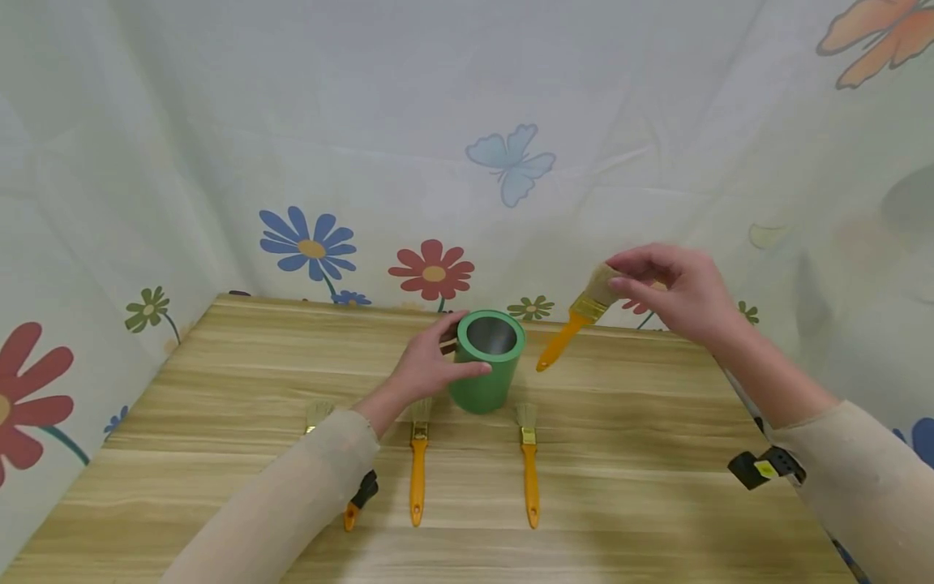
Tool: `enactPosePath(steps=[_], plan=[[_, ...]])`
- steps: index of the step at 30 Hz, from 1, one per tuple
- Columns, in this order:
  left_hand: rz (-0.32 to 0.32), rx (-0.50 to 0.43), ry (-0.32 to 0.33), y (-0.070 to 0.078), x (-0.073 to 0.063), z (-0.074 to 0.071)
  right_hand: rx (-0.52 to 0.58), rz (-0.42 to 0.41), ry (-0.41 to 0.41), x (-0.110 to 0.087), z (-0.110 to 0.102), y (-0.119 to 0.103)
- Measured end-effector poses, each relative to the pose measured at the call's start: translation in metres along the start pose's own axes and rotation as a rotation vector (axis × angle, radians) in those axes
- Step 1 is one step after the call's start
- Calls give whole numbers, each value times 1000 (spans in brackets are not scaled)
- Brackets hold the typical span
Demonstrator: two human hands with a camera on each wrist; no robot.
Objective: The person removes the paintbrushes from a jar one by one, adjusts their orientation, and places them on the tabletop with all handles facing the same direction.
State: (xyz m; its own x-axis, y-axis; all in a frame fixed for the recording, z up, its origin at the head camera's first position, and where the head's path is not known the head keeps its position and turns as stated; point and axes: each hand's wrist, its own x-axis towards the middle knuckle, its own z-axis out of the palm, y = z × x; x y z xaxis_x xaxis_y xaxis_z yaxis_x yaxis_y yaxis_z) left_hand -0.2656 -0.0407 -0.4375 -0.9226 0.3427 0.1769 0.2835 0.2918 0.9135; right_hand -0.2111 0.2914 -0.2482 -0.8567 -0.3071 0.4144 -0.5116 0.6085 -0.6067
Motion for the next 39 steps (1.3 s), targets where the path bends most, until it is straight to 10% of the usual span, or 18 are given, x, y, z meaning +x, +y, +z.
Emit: enactPosePath(steps=[18, 39], plan=[[-4, 6, -1, -2, 0, 0, -128, 34, -270, -29, 21, 37], [-11, 0, 2, -3, 1, 0, -99, 7, -370, -44, 47, 74]])
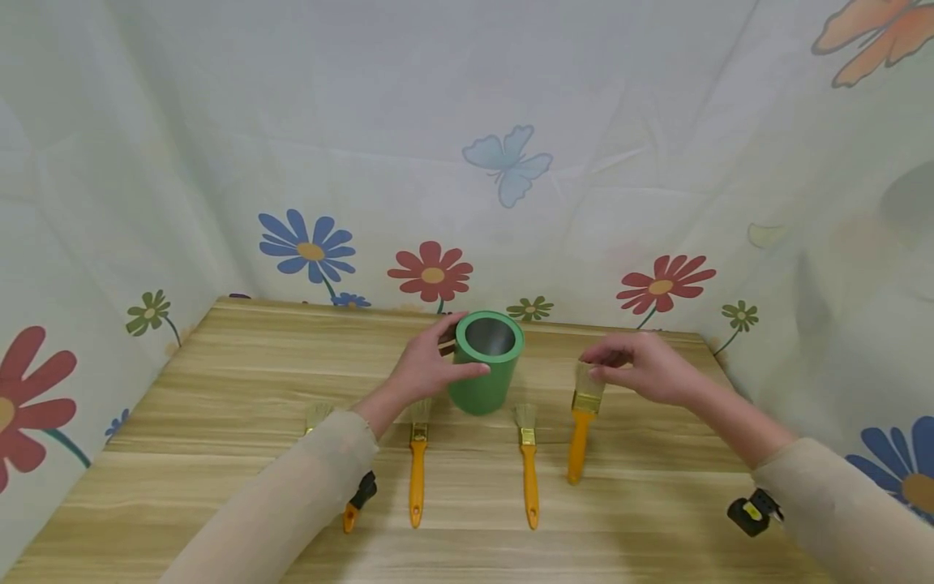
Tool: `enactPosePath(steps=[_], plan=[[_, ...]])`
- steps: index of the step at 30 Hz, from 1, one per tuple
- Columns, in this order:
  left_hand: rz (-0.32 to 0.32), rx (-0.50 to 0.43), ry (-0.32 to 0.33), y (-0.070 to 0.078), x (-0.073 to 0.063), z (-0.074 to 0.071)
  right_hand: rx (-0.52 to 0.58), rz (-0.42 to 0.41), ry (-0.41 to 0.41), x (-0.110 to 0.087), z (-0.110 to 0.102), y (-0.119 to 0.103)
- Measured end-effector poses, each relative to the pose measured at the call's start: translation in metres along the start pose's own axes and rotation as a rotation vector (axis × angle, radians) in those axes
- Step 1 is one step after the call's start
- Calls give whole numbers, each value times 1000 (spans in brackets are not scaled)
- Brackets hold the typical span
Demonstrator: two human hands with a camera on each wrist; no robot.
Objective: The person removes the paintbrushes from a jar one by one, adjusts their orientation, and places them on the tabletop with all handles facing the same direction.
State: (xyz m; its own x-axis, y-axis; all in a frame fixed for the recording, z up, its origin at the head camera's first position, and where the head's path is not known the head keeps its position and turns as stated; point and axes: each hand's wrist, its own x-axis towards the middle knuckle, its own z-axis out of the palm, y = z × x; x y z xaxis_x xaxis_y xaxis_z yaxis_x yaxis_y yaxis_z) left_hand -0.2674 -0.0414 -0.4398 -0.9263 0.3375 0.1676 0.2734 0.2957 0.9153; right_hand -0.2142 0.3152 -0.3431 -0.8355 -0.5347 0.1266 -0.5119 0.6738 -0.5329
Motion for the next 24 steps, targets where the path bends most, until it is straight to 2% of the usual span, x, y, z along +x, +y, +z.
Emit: enactPosePath(steps=[11, 17, 24], plan=[[-10, -3, -2, 0, -1, 0, 9, 23, -70, 2, 26, 20], [-9, 5, -3, 1, -1, 0, 50, 35, -111, 1, 39, 33], [-7, 6, -2, 0, 1, -1, 80, 68, -117, -1, 52, 47]])
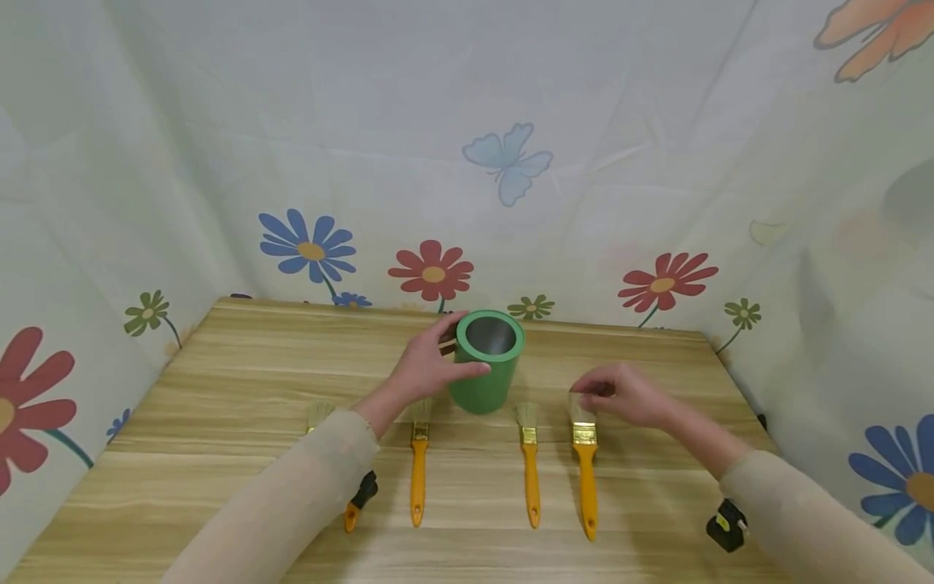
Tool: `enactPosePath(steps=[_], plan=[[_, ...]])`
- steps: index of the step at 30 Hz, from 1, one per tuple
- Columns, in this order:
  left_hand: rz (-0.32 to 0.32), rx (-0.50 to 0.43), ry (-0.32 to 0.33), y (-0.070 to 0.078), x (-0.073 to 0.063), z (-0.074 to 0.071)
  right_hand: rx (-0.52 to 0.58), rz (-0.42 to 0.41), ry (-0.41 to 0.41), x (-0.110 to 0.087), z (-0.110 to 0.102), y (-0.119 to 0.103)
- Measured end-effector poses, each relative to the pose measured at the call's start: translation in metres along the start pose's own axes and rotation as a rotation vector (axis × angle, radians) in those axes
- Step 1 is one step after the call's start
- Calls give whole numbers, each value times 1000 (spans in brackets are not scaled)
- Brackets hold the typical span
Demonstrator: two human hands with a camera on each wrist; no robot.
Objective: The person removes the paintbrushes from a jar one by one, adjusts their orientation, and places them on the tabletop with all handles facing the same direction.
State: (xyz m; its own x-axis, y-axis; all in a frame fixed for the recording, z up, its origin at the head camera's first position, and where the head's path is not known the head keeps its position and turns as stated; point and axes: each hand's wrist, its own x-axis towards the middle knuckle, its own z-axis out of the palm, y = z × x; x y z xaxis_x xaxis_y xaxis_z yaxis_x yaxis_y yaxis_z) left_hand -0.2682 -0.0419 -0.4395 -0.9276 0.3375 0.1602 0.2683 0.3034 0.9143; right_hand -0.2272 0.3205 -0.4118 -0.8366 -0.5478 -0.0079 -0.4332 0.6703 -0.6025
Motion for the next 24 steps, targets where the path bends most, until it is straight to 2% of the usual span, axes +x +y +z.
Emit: enactPosePath(steps=[13, 24], plan=[[-15, -1, -3, 2, -2, 0, 7, -8, 11, 0, 17, 17], [-13, -5, -5, 4, -2, 0, -46, 46, -3, -2, 26, 23]])
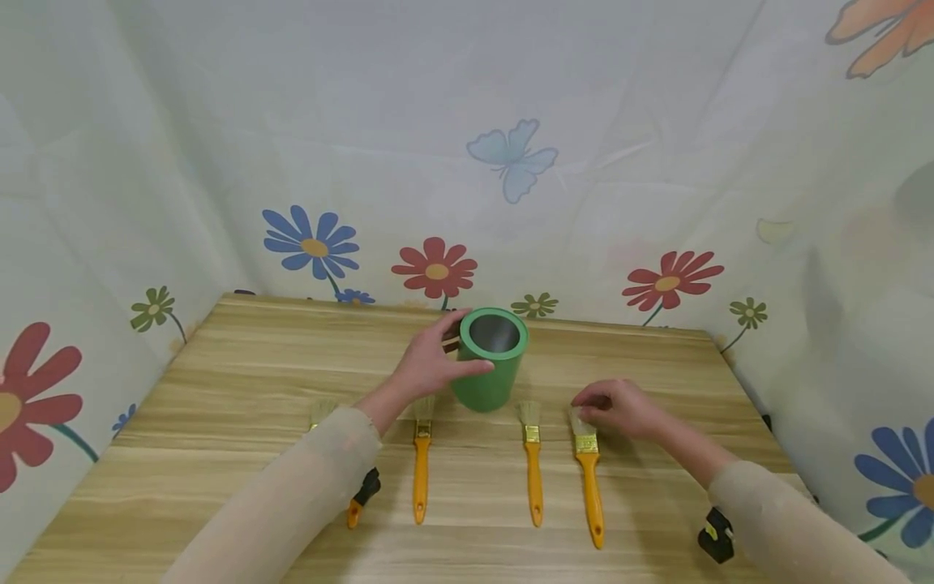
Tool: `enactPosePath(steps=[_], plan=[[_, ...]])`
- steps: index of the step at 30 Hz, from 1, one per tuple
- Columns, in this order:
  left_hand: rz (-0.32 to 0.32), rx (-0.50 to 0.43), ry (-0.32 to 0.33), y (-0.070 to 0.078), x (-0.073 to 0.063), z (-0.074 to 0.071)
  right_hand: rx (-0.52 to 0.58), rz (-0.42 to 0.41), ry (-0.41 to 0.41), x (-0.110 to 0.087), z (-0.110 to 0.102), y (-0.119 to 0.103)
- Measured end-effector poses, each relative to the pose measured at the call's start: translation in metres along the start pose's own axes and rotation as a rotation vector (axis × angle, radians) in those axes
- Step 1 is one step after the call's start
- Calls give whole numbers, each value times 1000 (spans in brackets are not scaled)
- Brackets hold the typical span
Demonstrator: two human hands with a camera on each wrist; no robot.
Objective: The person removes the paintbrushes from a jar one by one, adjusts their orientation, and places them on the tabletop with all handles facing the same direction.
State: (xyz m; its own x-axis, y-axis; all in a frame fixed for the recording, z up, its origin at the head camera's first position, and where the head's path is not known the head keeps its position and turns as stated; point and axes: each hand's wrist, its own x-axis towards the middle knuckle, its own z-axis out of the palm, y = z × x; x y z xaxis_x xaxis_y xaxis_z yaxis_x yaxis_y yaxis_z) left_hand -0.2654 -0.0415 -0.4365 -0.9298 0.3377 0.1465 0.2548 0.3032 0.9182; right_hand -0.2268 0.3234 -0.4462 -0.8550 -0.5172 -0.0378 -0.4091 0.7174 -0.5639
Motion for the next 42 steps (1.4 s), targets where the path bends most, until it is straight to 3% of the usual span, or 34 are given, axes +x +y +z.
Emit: enactPosePath(steps=[17, 24, 30, 37, 42], plan=[[10, -6, 2, 1, 1, 0, -72, -47, 65, 1, 7, 7], [7, -5, 0, 2, 0, 0, -84, -4, 152, 0, 9, 3], [2, 1, -4, 3, 0, 0, -79, -11, 279, 0, -2, -1], [-3, 8, -5, 2, -1, -1, -96, -28, 291, -5, -21, -9], [8, 67, -32, 3, -2, -7, -94, -84, 306, -12, -34, -14]])
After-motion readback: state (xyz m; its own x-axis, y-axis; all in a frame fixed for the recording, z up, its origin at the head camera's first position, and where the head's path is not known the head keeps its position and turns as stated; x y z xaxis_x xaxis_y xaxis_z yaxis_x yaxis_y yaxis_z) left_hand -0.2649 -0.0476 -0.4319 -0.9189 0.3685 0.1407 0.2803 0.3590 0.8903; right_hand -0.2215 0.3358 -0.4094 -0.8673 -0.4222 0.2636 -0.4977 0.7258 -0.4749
